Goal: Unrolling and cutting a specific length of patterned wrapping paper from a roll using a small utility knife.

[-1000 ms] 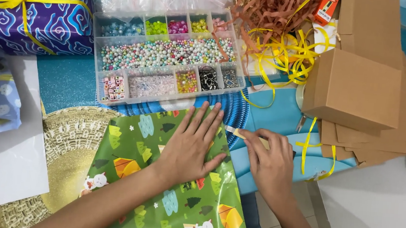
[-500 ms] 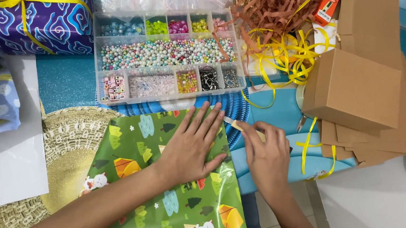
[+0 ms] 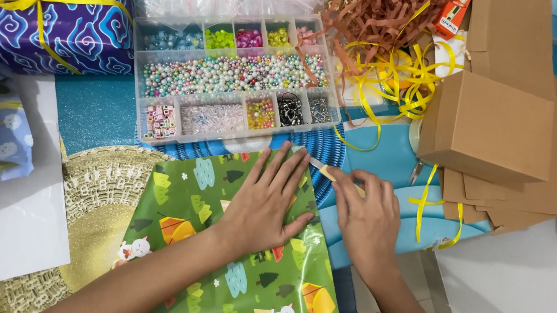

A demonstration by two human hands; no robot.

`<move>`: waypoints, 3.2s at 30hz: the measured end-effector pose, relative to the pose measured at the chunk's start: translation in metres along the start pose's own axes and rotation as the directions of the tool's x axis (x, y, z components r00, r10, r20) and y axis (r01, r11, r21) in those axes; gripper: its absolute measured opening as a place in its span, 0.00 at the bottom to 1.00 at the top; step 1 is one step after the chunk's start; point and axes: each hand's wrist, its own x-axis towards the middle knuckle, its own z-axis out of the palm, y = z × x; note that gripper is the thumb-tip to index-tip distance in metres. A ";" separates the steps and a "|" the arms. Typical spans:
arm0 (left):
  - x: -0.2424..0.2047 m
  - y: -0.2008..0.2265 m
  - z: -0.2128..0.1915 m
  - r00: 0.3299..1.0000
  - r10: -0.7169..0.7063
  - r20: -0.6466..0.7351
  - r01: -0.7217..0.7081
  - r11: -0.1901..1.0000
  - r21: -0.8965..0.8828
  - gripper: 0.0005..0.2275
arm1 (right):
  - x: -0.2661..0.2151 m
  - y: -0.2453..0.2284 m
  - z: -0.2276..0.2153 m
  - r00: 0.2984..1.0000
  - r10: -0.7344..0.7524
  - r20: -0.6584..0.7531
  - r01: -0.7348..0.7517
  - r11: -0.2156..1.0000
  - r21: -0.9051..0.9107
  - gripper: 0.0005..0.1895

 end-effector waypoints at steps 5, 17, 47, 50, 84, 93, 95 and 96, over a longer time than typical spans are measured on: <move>0.000 0.001 -0.003 1.000 0.005 -0.027 -0.005 1.000 0.008 0.38 | -0.003 0.000 0.004 0.999 -0.003 -0.041 0.001 0.999 -0.053 0.13; -0.001 0.000 -0.001 1.000 0.006 -0.013 -0.006 1.000 0.003 0.38 | -0.002 -0.001 0.003 0.994 -0.012 -0.105 0.001 0.995 -0.104 0.11; -0.001 -0.012 -0.008 0.978 0.131 -0.164 -0.138 0.990 -0.031 0.36 | -0.032 0.058 0.003 0.801 0.157 0.578 -0.541 -0.223 0.811 0.30; 0.004 -0.028 -0.014 0.977 0.206 -0.057 -0.212 0.962 -0.173 0.37 | -0.030 0.058 -0.005 0.779 0.105 0.619 -0.567 -0.304 0.766 0.23; 0.002 -0.051 -0.020 0.993 -0.099 -0.061 0.107 0.983 0.149 0.57 | -0.009 0.043 -0.024 0.907 0.196 0.373 -0.418 0.538 0.732 0.19; 0.000 -0.060 -0.020 0.984 -0.063 -0.168 0.067 0.998 0.019 0.30 | 0.026 0.051 -0.006 0.981 0.062 0.183 -0.084 0.989 0.118 0.29; 0.002 -0.059 -0.030 0.975 -0.031 -0.221 -0.002 0.989 -0.146 0.23 | 0.018 0.048 -0.006 1.000 0.010 0.006 -0.010 0.999 0.036 0.31; 0.002 -0.056 -0.042 0.973 -0.048 -0.228 0.017 0.991 -0.135 0.23 | 0.017 0.031 -0.025 1.000 -0.008 -0.001 0.008 0.999 0.049 0.31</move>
